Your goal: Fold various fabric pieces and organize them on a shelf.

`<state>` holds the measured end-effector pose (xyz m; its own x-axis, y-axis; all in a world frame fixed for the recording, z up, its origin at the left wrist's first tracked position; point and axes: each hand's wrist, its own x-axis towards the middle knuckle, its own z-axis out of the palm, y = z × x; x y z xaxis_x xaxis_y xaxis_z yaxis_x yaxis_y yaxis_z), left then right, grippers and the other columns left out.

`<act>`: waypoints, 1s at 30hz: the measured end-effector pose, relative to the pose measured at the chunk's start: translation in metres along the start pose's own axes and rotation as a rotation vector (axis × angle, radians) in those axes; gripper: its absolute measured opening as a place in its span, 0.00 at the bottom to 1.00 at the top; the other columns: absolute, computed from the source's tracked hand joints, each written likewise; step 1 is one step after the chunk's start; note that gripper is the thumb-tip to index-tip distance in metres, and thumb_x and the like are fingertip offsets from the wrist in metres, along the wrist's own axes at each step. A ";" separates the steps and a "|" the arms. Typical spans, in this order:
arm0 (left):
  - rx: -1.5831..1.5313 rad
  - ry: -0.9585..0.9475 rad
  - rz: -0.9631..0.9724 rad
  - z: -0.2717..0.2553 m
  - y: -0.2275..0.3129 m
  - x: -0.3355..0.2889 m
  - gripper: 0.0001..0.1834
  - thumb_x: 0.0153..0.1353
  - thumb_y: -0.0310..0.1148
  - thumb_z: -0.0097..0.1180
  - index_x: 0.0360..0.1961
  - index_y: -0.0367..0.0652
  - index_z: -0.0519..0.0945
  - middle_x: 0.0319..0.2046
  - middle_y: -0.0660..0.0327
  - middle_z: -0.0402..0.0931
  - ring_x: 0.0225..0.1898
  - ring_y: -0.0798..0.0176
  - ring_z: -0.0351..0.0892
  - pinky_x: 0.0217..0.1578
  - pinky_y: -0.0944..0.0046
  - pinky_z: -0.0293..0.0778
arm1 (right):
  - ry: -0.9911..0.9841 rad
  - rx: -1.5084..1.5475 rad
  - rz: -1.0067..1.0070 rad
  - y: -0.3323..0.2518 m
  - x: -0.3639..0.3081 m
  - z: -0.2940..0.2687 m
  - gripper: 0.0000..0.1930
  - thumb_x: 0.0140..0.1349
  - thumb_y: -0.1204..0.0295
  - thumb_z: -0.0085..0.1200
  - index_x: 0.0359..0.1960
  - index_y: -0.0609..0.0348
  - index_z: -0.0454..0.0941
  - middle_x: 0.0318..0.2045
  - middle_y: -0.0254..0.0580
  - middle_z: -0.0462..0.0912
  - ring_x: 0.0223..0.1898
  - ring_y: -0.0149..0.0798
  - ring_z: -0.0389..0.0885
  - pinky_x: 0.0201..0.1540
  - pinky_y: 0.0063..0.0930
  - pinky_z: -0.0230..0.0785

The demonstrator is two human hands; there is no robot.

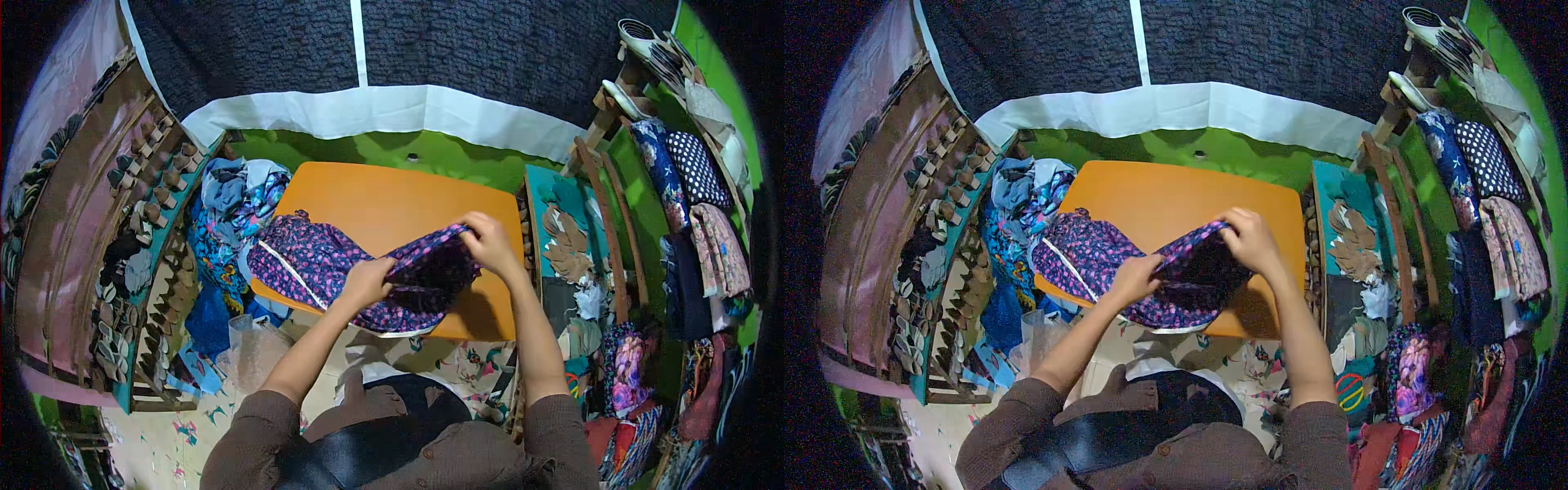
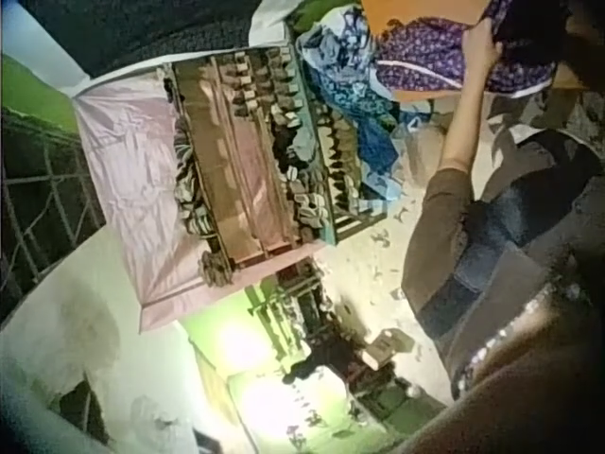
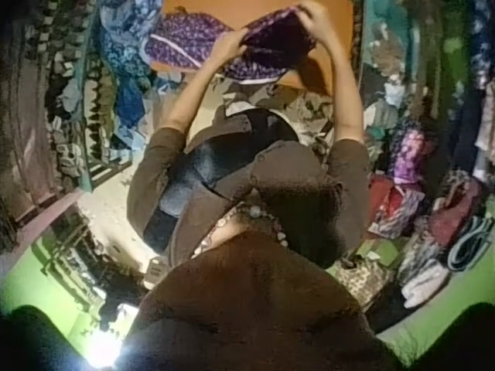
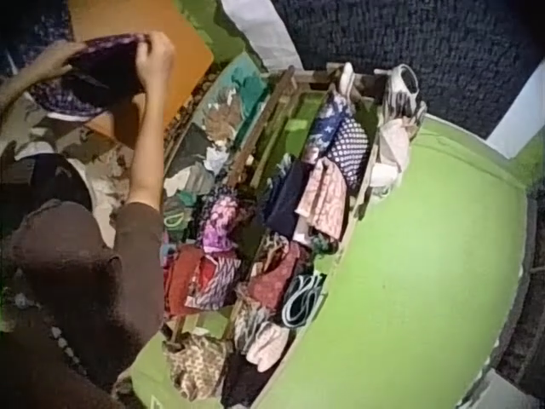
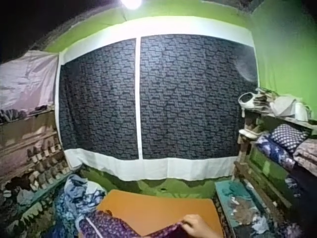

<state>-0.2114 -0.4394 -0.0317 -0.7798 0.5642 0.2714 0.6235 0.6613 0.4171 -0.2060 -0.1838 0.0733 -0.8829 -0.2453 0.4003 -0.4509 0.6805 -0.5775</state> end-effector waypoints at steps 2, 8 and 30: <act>0.142 0.073 0.012 0.001 -0.011 -0.001 0.13 0.40 0.29 0.58 0.31 0.44 0.75 0.27 0.55 0.75 0.32 0.51 0.76 0.31 0.54 0.66 | 0.153 0.000 -0.016 0.004 -0.008 -0.013 0.08 0.50 0.75 0.48 0.32 0.63 0.76 0.31 0.49 0.78 0.37 0.50 0.76 0.42 0.35 0.67; 0.370 0.028 -0.107 -0.004 -0.044 -0.003 0.10 0.40 0.26 0.55 0.28 0.45 0.77 0.27 0.57 0.75 0.33 0.54 0.75 0.38 0.57 0.66 | 0.539 -0.109 0.111 -0.002 -0.039 -0.042 0.10 0.50 0.81 0.45 0.34 0.62 0.75 0.28 0.46 0.73 0.33 0.46 0.72 0.37 0.34 0.64; -0.076 0.991 -0.448 -0.201 -0.105 -0.218 0.08 0.59 0.24 0.41 0.39 0.34 0.67 0.30 0.49 0.71 0.33 0.49 0.72 0.36 0.58 0.66 | 0.639 -0.098 0.224 -0.154 -0.126 0.105 0.13 0.47 0.81 0.41 0.35 0.64 0.74 0.32 0.51 0.74 0.35 0.51 0.73 0.40 0.35 0.66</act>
<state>-0.1179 -0.7311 0.0397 -0.6552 -0.3924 0.6456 0.2926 0.6561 0.6957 -0.0392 -0.3302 0.0379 -0.6895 0.3439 0.6374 -0.2255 0.7344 -0.6402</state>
